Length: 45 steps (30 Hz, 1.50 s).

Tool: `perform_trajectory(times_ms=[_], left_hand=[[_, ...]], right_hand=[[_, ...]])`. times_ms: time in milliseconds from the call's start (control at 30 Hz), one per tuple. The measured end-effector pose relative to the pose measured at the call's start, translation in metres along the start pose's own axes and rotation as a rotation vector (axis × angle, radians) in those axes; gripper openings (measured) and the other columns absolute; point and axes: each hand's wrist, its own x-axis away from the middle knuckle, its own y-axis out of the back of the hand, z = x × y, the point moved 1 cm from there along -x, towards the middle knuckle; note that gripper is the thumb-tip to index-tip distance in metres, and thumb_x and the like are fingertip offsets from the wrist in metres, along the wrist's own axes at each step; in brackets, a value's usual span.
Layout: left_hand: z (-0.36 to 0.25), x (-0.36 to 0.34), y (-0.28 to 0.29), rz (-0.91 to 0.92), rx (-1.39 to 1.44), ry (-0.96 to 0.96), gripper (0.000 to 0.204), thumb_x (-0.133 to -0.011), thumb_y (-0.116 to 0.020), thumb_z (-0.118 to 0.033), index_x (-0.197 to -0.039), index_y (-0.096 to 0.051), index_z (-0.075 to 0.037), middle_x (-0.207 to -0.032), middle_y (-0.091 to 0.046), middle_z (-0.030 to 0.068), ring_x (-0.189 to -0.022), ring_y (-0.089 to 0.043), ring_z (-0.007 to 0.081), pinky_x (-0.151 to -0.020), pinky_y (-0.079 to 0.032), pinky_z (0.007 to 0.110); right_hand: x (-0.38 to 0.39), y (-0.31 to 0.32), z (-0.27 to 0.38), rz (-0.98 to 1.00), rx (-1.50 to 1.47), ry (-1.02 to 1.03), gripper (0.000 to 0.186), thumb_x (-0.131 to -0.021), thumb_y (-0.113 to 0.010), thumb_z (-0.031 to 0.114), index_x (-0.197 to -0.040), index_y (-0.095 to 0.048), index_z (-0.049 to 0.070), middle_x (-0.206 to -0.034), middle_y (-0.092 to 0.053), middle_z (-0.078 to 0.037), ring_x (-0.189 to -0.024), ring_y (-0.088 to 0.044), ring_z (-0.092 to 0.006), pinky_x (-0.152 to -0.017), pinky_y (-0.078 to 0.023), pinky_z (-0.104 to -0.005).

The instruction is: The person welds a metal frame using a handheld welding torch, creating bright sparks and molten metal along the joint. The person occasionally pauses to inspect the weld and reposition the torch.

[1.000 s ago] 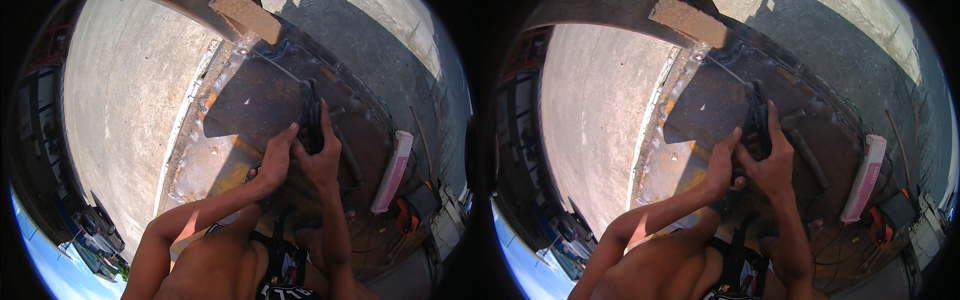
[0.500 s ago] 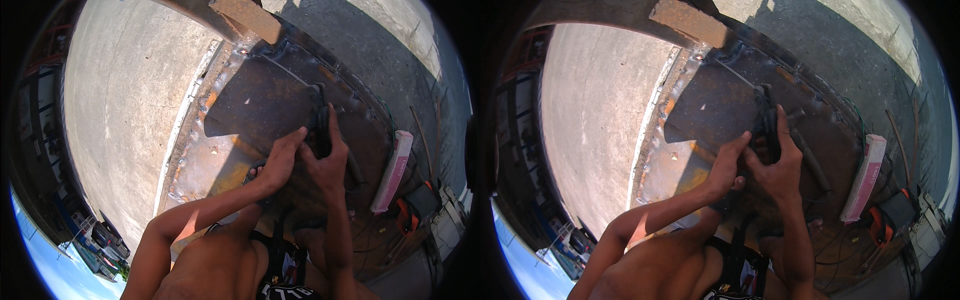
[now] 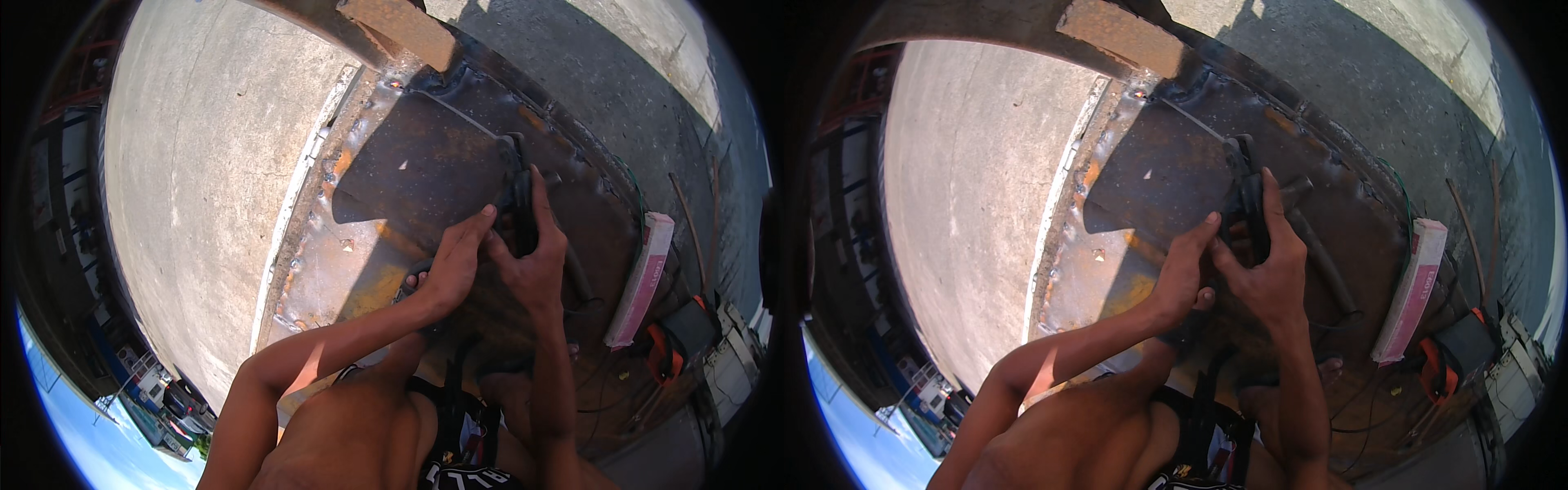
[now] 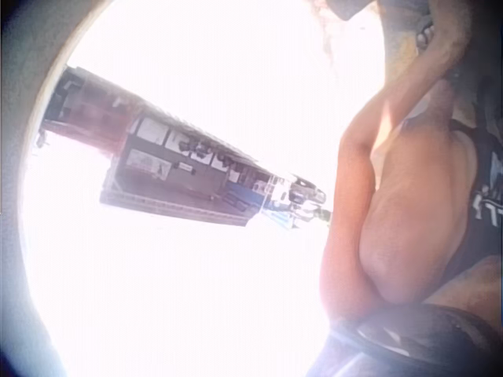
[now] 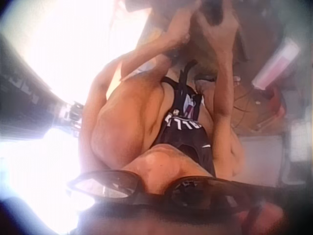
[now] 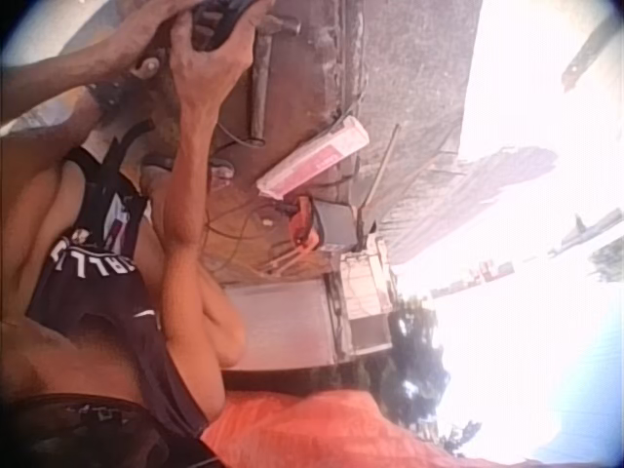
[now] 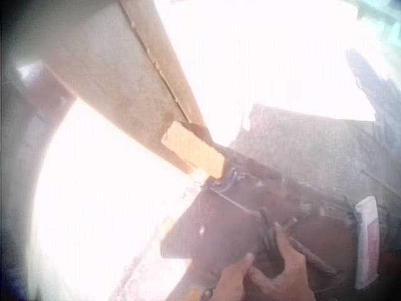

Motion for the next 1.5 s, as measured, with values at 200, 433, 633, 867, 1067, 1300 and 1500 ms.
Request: perform_trajectory(times_ms=[200,433,633,867,1067,1300,1500], left_hand=[[0.006,-0.004,0.004,0.014,-0.008,-0.049,0.046,-0.116,-0.049,-0.044,-0.101,-0.062,-0.002,-0.095,-0.053,-0.0023,-0.093,-0.046,0.0084,-0.092,-0.042,0.027],[-0.001,0.0,-0.002,-0.002,0.033,-0.012,0.043,-0.116,-0.05,-0.043,-0.102,-0.062,-0.004,-0.095,-0.052,-0.0037,-0.092,-0.046,0.0069,-0.088,-0.043,0.026],[0.004,-0.005,0.0,-0.007,-0.063,-0.058,0.048,-0.111,-0.048,-0.057,-0.097,-0.059,-0.012,-0.073,-0.047,-0.0068,-0.055,-0.043,0.0027,-0.04,-0.029,0.021],[0.006,-0.006,0.003,0.006,-0.049,-0.039,0.048,-0.112,-0.048,-0.054,-0.104,-0.064,-0.01,-0.079,-0.051,-0.0063,-0.063,-0.045,0.0025,-0.047,-0.031,0.021],[-0.003,0.0,-0.006,0.026,0.075,-0.025,0.045,-0.117,-0.048,-0.045,-0.114,-0.067,-0.004,-0.096,-0.057,-0.0045,-0.088,-0.05,0.0041,-0.081,-0.042,0.024],[0.004,-0.003,0.0,0.063,0.017,-0.046,0.045,-0.117,-0.049,-0.041,-0.11,-0.065,0.0,-0.098,-0.054,-0.0027,-0.096,-0.047,0.0068,-0.093,-0.043,0.026],[0.002,-0.002,-0.001,0.04,-0.047,-0.072,0.046,-0.117,-0.049,-0.043,-0.099,-0.061,-0.002,-0.095,-0.051,-0.003,-0.093,-0.043,0.0078,-0.09,-0.042,0.027]], right_hand=[[-0.001,0.001,0.001,0.009,0.024,0.01,0.099,-0.083,-0.09,0.012,-0.166,-0.038,-0.001,-0.104,-0.078,-0.013,-0.09,-0.078,-0.0218,-0.082,-0.061,-0.0367],[0.0,-0.001,0.0,0.006,-0.01,-0.033,0.099,-0.083,-0.09,0.013,-0.166,-0.038,-0.001,-0.105,-0.078,-0.013,-0.09,-0.078,-0.0219,-0.082,-0.061,-0.0367],[-0.001,0.0,-0.001,0.005,0.01,-0.007,0.099,-0.083,-0.089,0.012,-0.166,-0.038,-0.001,-0.104,-0.078,-0.013,-0.09,-0.078,-0.0224,-0.08,-0.061,-0.0367],[0.001,0.0,0.002,0.04,-0.04,-0.087,0.094,-0.089,-0.089,0.018,-0.166,-0.039,0.0,-0.11,-0.075,-0.012,-0.099,-0.073,-0.0182,-0.088,-0.059,-0.0354],[0.0,-0.001,0.002,0.014,-0.028,-0.095,0.099,-0.083,-0.09,0.012,-0.166,-0.037,-0.001,-0.102,-0.077,-0.011,-0.087,-0.077,-0.0205,-0.077,-0.061,-0.0355],[0.001,0.002,-0.002,-0.026,0.017,0.043,0.1,-0.082,-0.089,0.01,-0.167,-0.037,0.0,-0.104,-0.077,-0.012,-0.089,-0.076,-0.0191,-0.08,-0.061,-0.0351],[0.001,0.004,-0.001,-0.032,0.025,0.056,0.099,-0.082,-0.089,0.011,-0.166,-0.037,0.0,-0.105,-0.077,-0.013,-0.091,-0.077,-0.0202,-0.084,-0.061,-0.0364]])
